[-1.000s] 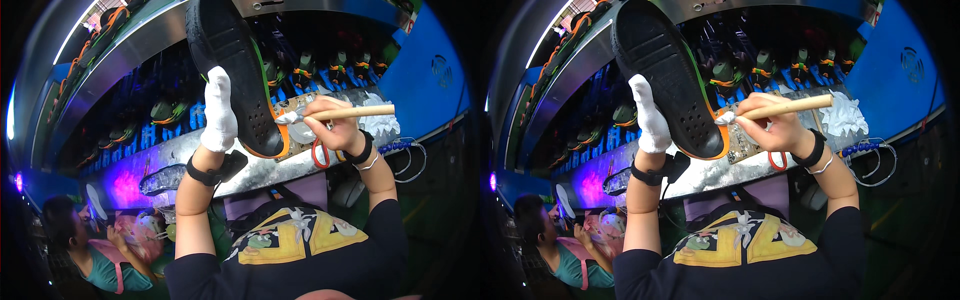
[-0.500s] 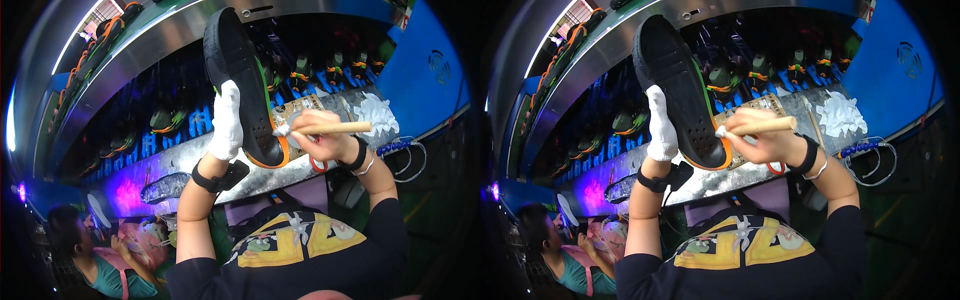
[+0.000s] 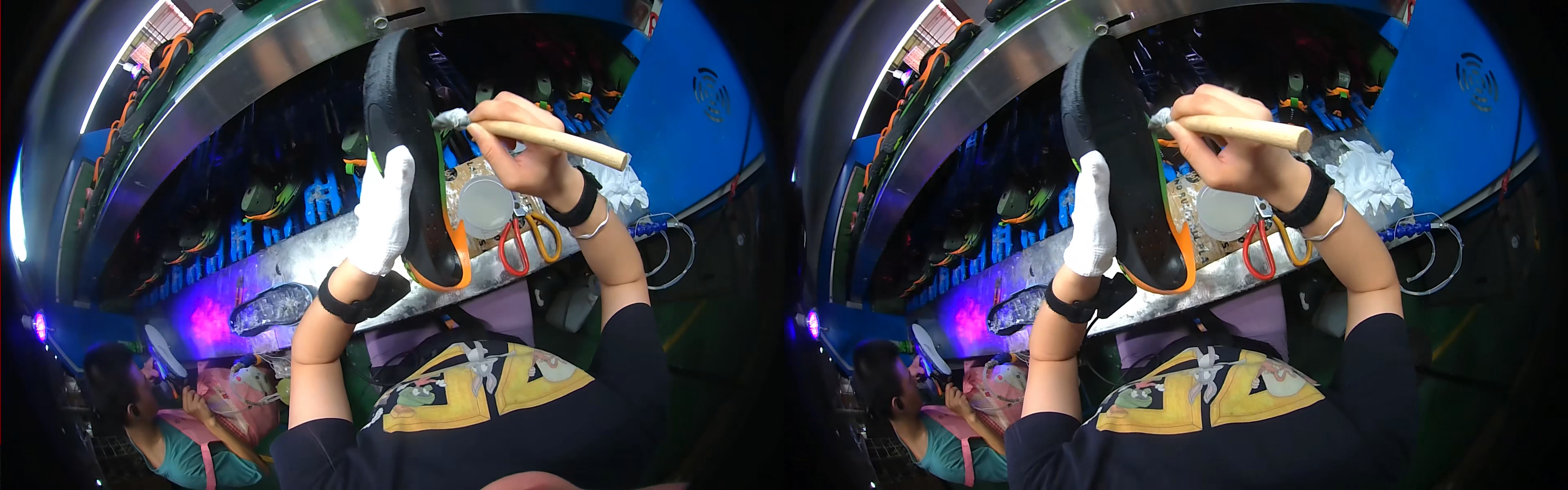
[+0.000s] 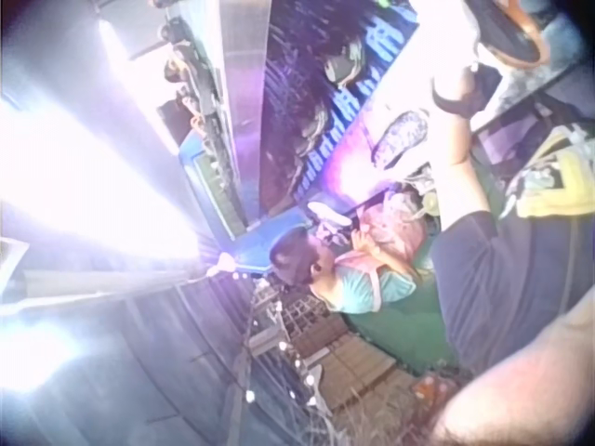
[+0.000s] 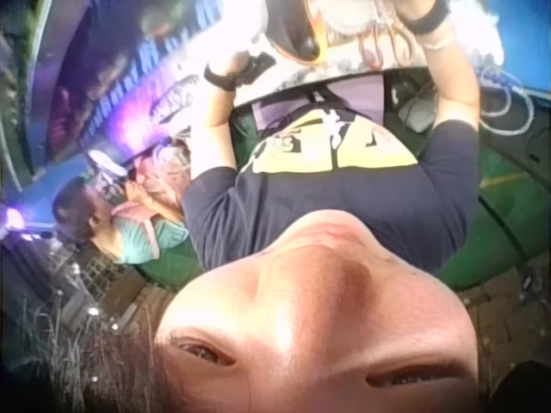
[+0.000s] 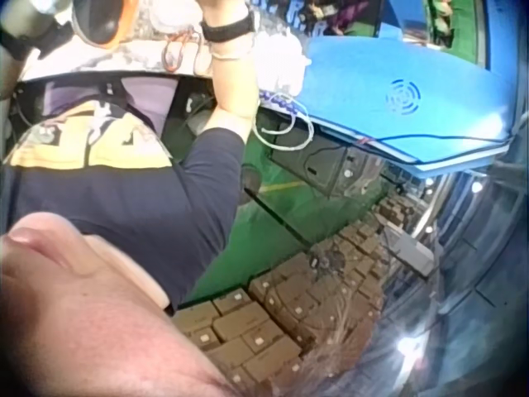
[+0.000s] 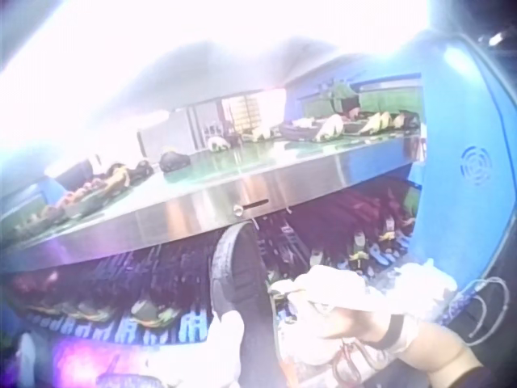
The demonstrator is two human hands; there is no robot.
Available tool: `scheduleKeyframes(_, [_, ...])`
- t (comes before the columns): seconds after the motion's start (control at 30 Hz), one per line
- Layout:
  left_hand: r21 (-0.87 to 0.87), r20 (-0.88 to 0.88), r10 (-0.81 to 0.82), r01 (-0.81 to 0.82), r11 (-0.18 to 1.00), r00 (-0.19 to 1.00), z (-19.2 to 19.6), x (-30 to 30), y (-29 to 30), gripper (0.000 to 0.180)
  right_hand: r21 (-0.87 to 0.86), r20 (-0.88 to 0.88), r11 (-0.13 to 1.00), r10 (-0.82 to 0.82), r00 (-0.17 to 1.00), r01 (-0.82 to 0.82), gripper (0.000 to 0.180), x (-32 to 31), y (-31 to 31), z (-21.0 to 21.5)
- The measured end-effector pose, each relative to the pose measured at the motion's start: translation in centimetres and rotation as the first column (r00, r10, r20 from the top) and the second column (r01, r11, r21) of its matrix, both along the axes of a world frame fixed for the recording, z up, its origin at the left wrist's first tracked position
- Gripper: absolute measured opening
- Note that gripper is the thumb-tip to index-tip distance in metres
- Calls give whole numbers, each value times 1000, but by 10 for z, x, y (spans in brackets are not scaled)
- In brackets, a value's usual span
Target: Applying adhesive to the edges of shoe soles using a manual brush applicator on a production line.
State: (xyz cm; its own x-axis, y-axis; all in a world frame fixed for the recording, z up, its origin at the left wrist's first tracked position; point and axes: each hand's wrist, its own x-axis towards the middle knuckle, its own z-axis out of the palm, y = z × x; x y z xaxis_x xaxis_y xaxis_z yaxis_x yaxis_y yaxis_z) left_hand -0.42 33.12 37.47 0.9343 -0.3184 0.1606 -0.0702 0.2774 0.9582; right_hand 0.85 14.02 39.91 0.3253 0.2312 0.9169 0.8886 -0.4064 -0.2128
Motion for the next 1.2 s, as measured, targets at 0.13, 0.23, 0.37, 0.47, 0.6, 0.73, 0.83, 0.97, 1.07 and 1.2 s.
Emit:
scheduleKeyframes(0.13, [-15, -67, -13, 12, 1000, 998, 6, 0, -7, 39, 5, 28, 998, -57, 998, 57, 11, 3, -3, 7])
scheduleKeyframes(0.23, [-9, -25, -29, 29, 1000, 999, 6, 2, -9, 37, 37, 7, 998, -44, 999, 44, 12, -1, -2, -3])
scheduleKeyframes(0.37, [22, -1, 19, -19, 1000, 1000, 5, 6, -6, 38, -9, 7, 1000, 21, 1000, -21, 16, -17, 2, -32])
scheduleKeyframes(0.47, [141, 54, 113, -120, 983, 992, 8, 8, -3, 42, -22, -73, 1000, 10, 997, -12, 13, -40, 9, -51])
scheduleKeyframes(0.6, [255, 144, 221, -252, 934, 965, 13, 18, -3, 44, -16, -143, 995, 92, 985, -95, 14, -62, 11, -53])
scheduleKeyframes(0.73, [352, 155, 202, -245, 903, 967, 15, 22, -8, 46, -38, -285, 983, 163, 945, -181, 11, -73, 3, -48])
scheduleKeyframes(0.83, [208, 72, 56, -69, 976, 996, 23, 11, -13, 46, 115, -488, 961, 276, 828, -253, 4, -84, -12, -48])
scheduleKeyframes(0.97, [-60, -230, 40, -55, 997, 972, 60, -1, -28, 50, 426, -406, 904, 237, 883, -47, 7, -97, -54, -44])
scheduleKeyframes(1.07, [-155, -173, -84, 57, 986, 981, 97, 13, -28, 60, 739, -442, 659, 316, 840, 141, 10, -127, -86, -58])
scheduleKeyframes(1.2, [-194, -141, -520, 491, 849, 843, 175, 97, -14, 56, 773, -465, 568, 202, 862, 284, 12, -163, -99, -75])
